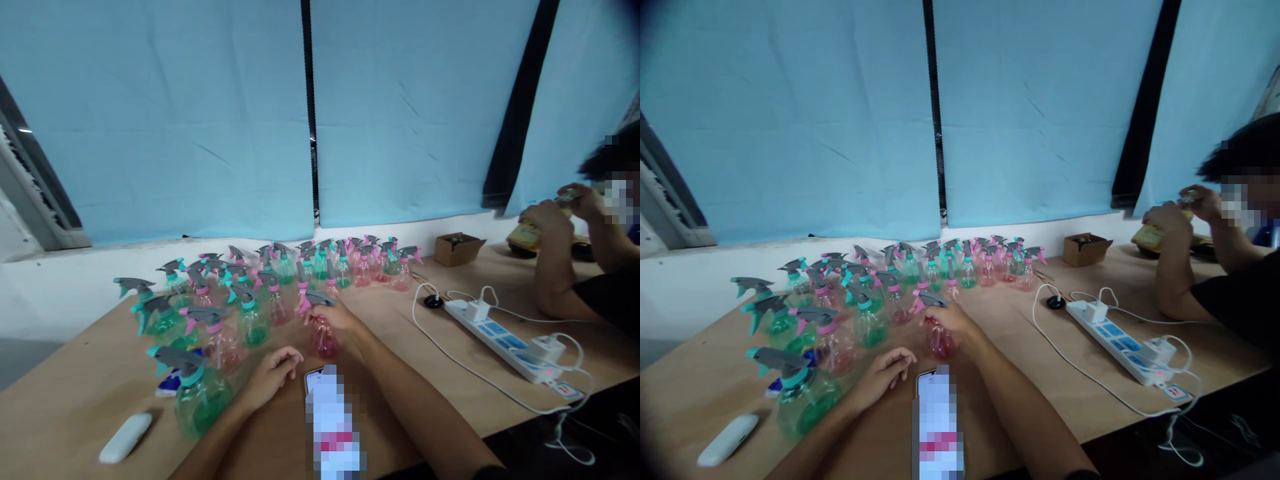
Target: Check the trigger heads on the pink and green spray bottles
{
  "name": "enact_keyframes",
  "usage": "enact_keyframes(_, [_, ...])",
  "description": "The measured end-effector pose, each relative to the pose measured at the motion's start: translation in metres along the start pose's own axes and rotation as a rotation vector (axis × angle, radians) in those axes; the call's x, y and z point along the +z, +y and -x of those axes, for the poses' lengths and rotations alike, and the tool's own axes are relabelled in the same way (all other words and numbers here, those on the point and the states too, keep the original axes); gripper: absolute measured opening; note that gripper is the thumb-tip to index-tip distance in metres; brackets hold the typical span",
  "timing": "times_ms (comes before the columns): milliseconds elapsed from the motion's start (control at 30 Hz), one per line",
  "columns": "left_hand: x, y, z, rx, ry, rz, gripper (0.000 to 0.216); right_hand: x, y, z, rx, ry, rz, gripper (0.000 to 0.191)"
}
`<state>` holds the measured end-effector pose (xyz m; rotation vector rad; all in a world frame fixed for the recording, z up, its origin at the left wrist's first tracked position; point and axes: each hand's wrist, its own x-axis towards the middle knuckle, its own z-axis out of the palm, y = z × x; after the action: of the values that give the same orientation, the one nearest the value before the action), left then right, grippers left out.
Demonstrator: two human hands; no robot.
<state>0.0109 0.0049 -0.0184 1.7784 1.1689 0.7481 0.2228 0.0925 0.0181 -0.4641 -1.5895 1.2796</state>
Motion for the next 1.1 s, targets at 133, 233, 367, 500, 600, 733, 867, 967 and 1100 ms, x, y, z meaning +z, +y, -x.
enact_keyframes(133, [0.0, 0.001, 0.001, -0.007, 0.01, 0.007, 0.041, 0.015, 0.002, -0.002, 0.02, 0.038, -0.074, 0.018])
enact_keyframes(233, [0.001, 0.003, 0.001, -0.019, 0.005, -0.006, 0.041, 0.019, 0.001, -0.003, 0.025, 0.056, -0.122, 0.016])
enact_keyframes(367, [0.001, 0.003, 0.001, -0.019, 0.001, -0.004, 0.042, 0.016, 0.001, -0.003, 0.019, 0.008, -0.087, 0.016])
enact_keyframes(500, [0.001, 0.004, 0.001, -0.022, 0.002, 0.008, 0.043, 0.013, -0.001, -0.003, 0.034, -0.01, -0.051, 0.02])
enact_keyframes(600, [0.001, 0.005, 0.002, -0.016, 0.005, 0.014, 0.042, 0.014, -0.003, -0.002, 0.054, 0.018, -0.026, 0.019])
enact_keyframes(733, [0.001, 0.006, 0.002, -0.014, 0.006, 0.007, 0.04, 0.017, -0.003, -0.002, 0.021, 0.067, -0.059, 0.015])
enact_keyframes(867, [0.001, 0.006, 0.002, -0.016, 0.006, 0.004, 0.039, 0.016, -0.001, -0.002, 0.023, 0.04, -0.031, 0.016])
enact_keyframes(967, [0.001, 0.006, 0.001, -0.012, 0.002, 0.01, 0.038, 0.014, -0.001, -0.003, 0.017, 0.003, -0.017, 0.021])
enact_keyframes(1100, [0.001, 0.005, 0.0, -0.011, 0.0, 0.019, 0.037, 0.014, -0.001, -0.002, 0.037, 0.027, -0.006, 0.019])
